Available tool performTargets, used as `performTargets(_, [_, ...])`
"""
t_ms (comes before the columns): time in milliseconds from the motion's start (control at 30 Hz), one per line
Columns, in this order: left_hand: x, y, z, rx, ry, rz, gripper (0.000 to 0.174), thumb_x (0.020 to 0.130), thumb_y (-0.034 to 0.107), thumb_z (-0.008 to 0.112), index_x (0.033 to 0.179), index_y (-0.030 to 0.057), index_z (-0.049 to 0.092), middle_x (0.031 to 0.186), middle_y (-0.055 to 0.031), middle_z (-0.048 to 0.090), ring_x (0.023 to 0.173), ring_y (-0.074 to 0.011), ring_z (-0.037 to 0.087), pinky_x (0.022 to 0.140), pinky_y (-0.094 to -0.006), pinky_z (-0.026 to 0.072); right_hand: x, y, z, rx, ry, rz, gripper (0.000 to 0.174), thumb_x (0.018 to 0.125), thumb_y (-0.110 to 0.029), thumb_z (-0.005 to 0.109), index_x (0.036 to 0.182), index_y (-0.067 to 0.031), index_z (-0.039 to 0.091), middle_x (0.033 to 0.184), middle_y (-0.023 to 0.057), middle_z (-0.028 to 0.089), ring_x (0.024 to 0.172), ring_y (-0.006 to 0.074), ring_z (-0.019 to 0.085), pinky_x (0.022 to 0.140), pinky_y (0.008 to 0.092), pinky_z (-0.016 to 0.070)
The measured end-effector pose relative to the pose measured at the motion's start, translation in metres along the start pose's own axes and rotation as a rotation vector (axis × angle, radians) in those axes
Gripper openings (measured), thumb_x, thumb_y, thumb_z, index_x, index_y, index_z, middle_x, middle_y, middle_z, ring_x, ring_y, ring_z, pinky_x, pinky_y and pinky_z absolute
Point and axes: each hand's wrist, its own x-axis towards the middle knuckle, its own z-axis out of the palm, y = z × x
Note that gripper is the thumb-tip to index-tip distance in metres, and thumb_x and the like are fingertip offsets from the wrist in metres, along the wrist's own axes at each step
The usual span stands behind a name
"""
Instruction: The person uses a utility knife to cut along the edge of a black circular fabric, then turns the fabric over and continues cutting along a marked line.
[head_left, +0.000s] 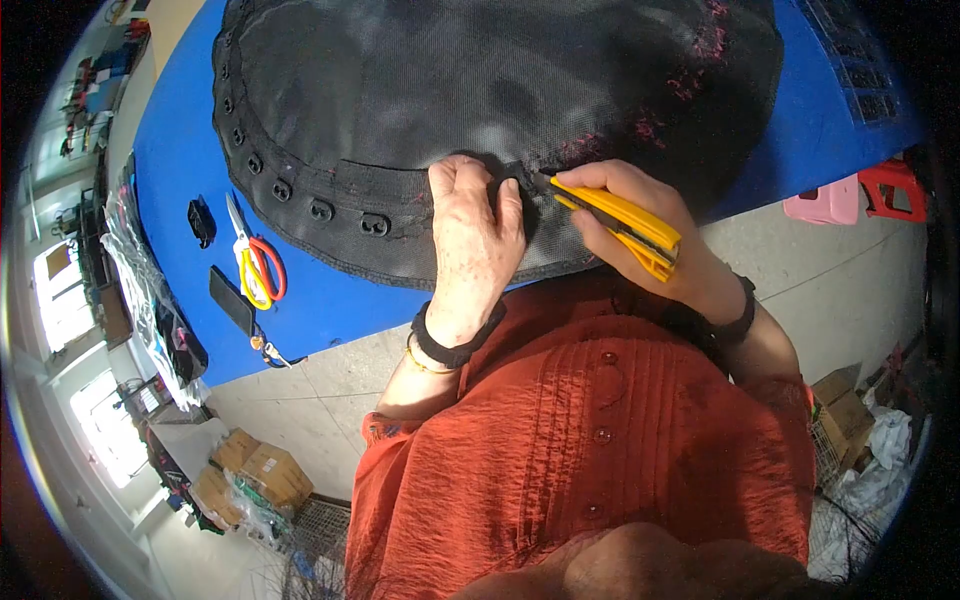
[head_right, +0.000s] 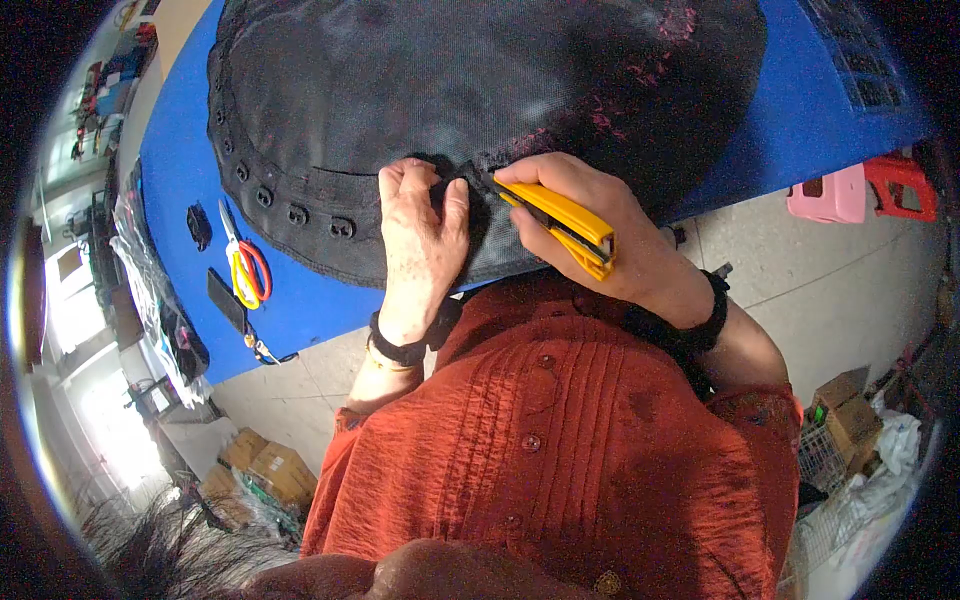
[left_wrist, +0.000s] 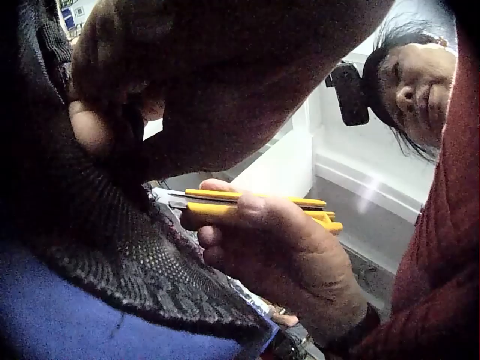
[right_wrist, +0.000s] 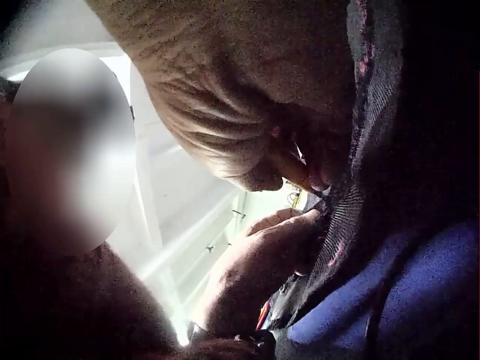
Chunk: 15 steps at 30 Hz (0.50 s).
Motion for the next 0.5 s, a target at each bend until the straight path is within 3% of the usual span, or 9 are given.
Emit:
performTargets(100, [0.001,0.002,-0.001,-0.012,-0.007,0.028,0.022,0.09,0.0,0.072,0.105,-0.0085,0.059,0.11,-0.0288,0.057,0.1,-0.0454,0.061,0.086,-0.0487,0.0533,-0.004,-0.004,-0.006,-0.034,-0.043,0.012,0.027,0.097,-0.009,0.07,0.123,-0.0022,0.064,0.11,0.0175,0.07,0.104,0.0358,0.072,0.09,0.04,0.0566])
performTargets(200, [0.0,-0.002,0.001,0.017,0.0,0.016,0.026,0.092,0.007,0.076,0.109,-0.0058,0.063,0.11,-0.024,0.06,0.1,-0.0407,0.062,0.088,-0.0457,0.0532,-0.008,-0.007,-0.014,-0.056,-0.097,0.029,0.027,0.097,-0.01,0.069,0.123,-0.0024,0.065,0.11,0.0172,0.07,0.104,0.0354,0.072,0.09,0.0405,0.0563])
performTargets(500, [-0.002,0.007,-0.004,0.026,-0.012,-0.038,0.035,0.089,0.015,0.084,0.108,-0.0049,0.062,0.112,-0.0242,0.058,0.102,-0.0406,0.06,0.089,-0.0462,0.0519,-0.013,-0.006,-0.02,0.009,-0.074,0.071,0.029,0.096,-0.008,0.071,0.124,-0.0023,0.065,0.114,0.0147,0.071,0.105,0.0303,0.073,0.092,0.0369,0.056])
